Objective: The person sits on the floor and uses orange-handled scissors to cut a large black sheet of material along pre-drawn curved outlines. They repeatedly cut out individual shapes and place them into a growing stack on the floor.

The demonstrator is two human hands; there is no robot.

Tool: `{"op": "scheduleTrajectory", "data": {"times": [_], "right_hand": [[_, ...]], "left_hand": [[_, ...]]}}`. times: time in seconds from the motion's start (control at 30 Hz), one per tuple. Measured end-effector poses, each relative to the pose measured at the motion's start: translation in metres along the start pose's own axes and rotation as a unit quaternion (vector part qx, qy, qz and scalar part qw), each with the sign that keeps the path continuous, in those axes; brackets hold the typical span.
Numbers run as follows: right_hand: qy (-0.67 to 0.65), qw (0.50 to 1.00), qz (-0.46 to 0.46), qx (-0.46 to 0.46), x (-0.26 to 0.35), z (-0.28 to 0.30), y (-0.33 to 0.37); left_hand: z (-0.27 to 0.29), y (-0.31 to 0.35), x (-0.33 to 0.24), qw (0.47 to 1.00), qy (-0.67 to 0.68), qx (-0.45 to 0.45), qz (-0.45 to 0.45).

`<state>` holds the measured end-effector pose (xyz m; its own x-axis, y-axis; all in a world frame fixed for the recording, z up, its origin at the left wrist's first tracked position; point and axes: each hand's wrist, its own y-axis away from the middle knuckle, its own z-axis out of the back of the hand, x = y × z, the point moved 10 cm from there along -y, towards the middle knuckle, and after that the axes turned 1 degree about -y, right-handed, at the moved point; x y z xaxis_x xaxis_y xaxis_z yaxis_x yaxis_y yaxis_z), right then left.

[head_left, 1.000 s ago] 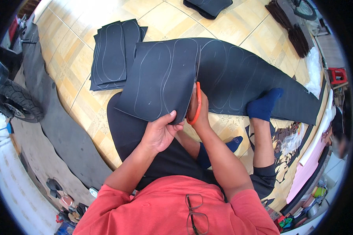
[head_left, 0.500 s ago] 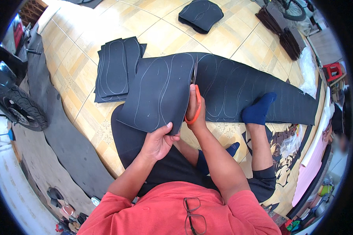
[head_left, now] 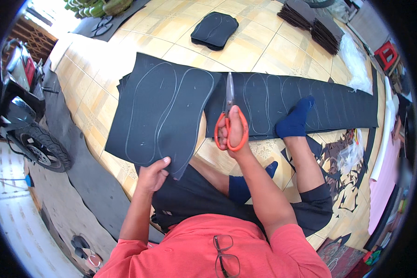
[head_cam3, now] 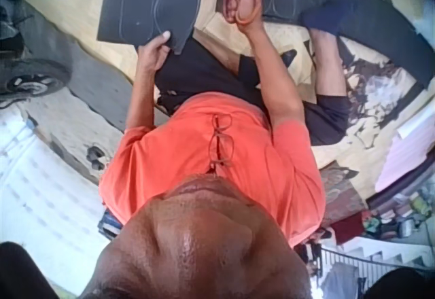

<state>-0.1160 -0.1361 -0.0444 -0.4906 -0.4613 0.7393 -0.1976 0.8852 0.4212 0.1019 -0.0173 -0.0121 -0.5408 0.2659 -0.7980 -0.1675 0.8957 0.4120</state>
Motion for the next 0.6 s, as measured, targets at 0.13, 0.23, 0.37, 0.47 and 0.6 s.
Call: {"op": "scheduleTrajectory", "data": {"times": [0.13, 0.23, 0.37, 0.47, 0.6], "right_hand": [[-0.030, 0.996, 0.025, 0.075, 0.030, 0.021, 0.027], [-0.050, 0.996, 0.060, 0.053, 0.038, 0.057, 0.046], [0.080, 0.981, 0.167, 0.064, 0.077, 0.063, 0.083], [0.077, 0.969, 0.228, 0.048, 0.085, 0.075, 0.091], [0.021, 0.971, 0.232, 0.046, 0.108, 0.039, 0.121]], "left_hand": [[0.010, 0.010, -0.032, 0.986, -0.162, 0.013, 0.043], [-0.004, 0.008, -0.036, 0.960, -0.250, 0.066, 0.110], [-0.044, -0.007, -0.045, 0.943, -0.292, 0.140, 0.077], [-0.038, -0.018, -0.051, 0.985, 0.061, 0.162, 0.000], [-0.171, 0.026, -0.038, 0.896, 0.196, 0.382, -0.116]]}}
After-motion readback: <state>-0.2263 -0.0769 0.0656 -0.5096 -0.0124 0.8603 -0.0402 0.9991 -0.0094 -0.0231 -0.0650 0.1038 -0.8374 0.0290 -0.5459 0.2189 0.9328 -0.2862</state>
